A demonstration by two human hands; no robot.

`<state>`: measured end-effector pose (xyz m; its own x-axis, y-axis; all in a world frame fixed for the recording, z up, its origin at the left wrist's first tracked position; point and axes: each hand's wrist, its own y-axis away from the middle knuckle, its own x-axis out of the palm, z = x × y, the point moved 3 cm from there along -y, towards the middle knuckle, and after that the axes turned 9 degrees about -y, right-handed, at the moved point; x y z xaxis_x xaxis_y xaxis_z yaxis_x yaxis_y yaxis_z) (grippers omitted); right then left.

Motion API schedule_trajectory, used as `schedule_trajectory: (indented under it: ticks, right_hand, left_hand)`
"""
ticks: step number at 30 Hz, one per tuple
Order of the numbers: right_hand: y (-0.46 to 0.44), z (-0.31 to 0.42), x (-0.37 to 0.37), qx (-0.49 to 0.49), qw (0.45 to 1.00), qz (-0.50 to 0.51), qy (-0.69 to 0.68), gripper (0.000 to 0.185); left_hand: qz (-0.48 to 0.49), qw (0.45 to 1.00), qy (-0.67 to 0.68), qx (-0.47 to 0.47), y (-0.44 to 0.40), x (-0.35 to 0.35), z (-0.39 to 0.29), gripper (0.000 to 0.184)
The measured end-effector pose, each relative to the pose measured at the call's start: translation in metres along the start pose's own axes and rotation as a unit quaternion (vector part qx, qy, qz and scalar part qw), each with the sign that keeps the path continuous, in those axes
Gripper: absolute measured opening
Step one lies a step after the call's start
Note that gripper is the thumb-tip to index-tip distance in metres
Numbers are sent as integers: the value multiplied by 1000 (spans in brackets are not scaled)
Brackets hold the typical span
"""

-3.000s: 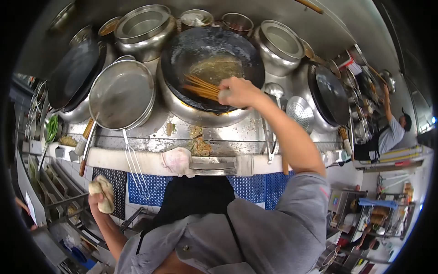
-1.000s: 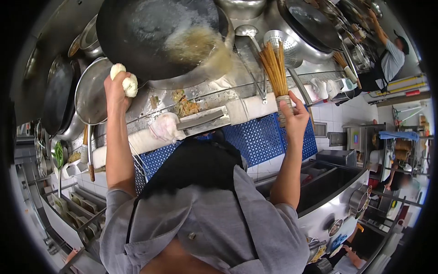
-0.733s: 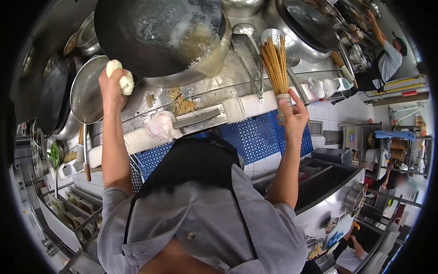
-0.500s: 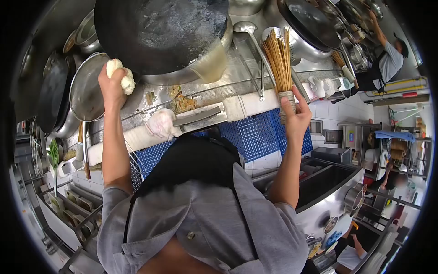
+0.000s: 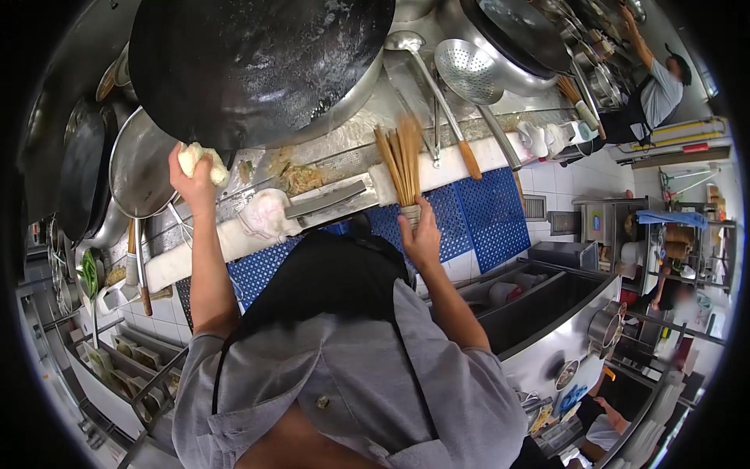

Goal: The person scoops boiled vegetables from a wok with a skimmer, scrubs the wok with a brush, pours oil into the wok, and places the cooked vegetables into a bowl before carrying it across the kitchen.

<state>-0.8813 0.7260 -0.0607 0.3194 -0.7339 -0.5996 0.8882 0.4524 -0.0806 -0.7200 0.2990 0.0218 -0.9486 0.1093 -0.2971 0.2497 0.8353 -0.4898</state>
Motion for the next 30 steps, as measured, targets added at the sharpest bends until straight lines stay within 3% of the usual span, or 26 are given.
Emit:
schedule_trajectory:
  ticks: [4, 5, 8, 9, 10, 14, 15, 17, 20, 24, 26, 28, 30]
  right_hand:
    - [5, 0, -5, -74, 996, -46, -27, 54]
    - [2, -6, -4, -105, 994, -22, 38, 54]
    - [-16, -24, -11, 15, 989, -2, -146, 54]
    - [-25, -9, -24, 107, 958, 13, -265, 53]
    - [-37, 18, -38, 103, 946, -1, -307, 54]
    - [-106, 120, -78, -53, 949, 15, -309, 55]
    - [-124, 136, -78, -77, 952, 35, -294, 55]
    - [-169, 188, -79, -182, 970, 99, -123, 54]
    - [-241, 230, -49, -295, 927, 230, 37, 54]
    - [-323, 246, 7, -205, 851, 420, 239, 50]
    - [-397, 224, 34, -310, 831, 318, 334, 46]
    - [-456, 237, 64, -267, 869, 71, 411, 39]
    - [-466, 267, 93, -260, 945, -46, 194, 39]
  left_hand:
    - [23, 989, 109, -99, -4, 3, -12, 44]
    - [23, 984, 130, -120, -8, 6, -17, 38]
    - [36, 962, 173, -209, -20, 19, -26, 31]
    - [30, 955, 182, -234, -25, 24, -29, 24]
    - [50, 950, 169, -258, -28, 29, -27, 22]
    - [68, 916, 170, -358, -22, 61, -20, 18]
    - [62, 898, 195, -390, -16, 71, -19, 19]
    - [59, 868, 221, -442, -7, 92, -14, 20]
    - [31, 829, 284, -481, 0, 122, -30, 19]
    - [-10, 827, 279, -488, 9, 168, -2, 20]
    - [19, 825, 259, -502, 12, 167, -5, 19]
    - [30, 818, 260, -512, 9, 161, -16, 19]
    - [25, 820, 275, -501, 10, 161, -16, 16]
